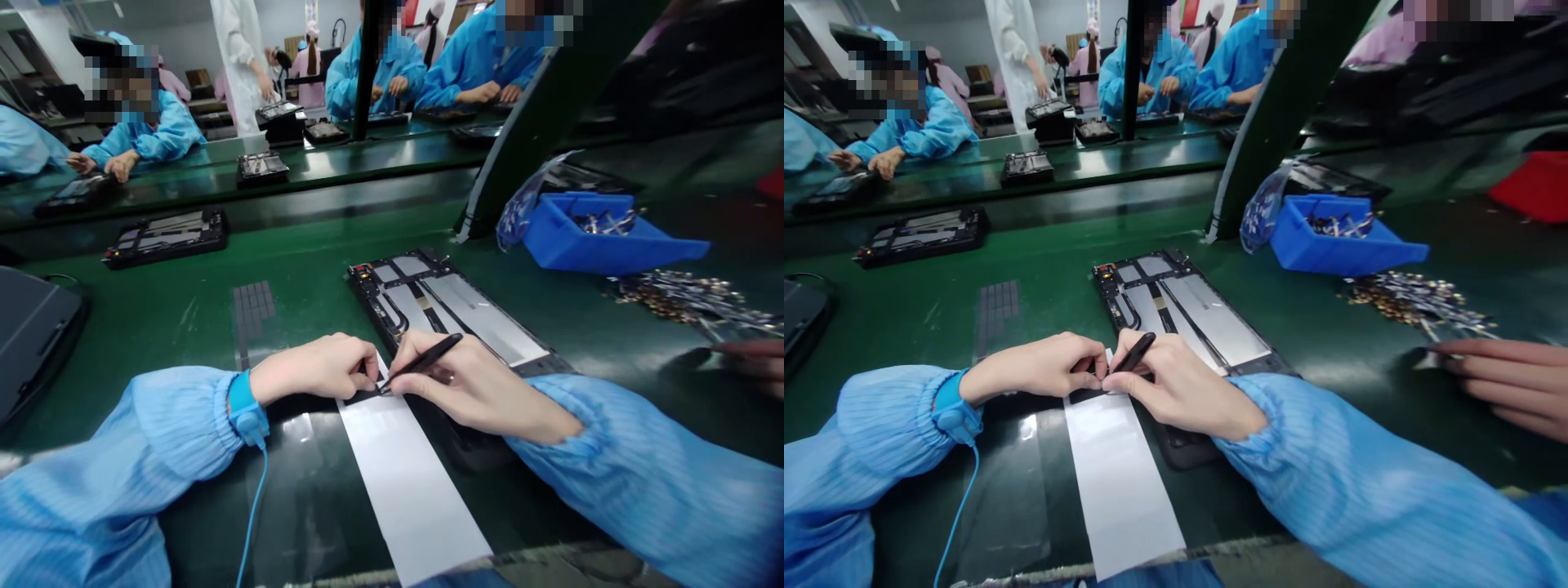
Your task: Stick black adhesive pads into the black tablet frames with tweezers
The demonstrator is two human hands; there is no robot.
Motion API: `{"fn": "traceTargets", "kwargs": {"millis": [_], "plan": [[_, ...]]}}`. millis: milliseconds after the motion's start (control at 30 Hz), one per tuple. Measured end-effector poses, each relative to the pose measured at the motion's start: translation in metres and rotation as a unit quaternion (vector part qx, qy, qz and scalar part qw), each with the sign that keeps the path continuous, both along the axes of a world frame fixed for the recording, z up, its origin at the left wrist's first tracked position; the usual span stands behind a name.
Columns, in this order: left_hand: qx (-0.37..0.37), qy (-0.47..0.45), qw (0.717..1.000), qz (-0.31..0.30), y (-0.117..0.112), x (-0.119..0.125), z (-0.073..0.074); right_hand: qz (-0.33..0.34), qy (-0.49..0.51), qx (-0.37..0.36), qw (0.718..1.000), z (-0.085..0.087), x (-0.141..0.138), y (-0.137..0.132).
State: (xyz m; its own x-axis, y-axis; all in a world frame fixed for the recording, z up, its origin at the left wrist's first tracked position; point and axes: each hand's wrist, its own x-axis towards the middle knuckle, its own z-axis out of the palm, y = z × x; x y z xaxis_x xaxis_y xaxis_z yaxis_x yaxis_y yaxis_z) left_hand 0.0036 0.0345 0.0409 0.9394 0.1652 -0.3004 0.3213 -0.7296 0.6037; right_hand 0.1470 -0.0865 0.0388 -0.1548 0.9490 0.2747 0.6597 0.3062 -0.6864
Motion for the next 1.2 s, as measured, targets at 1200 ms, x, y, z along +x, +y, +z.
{"fn": "traceTargets", "kwargs": {"millis": [1200], "plan": [[0.116,-0.293,0.947,0.059,0.000,0.000,-0.036,-0.188,0.148,0.095,0.966,-0.021,0.018,0.031]]}}
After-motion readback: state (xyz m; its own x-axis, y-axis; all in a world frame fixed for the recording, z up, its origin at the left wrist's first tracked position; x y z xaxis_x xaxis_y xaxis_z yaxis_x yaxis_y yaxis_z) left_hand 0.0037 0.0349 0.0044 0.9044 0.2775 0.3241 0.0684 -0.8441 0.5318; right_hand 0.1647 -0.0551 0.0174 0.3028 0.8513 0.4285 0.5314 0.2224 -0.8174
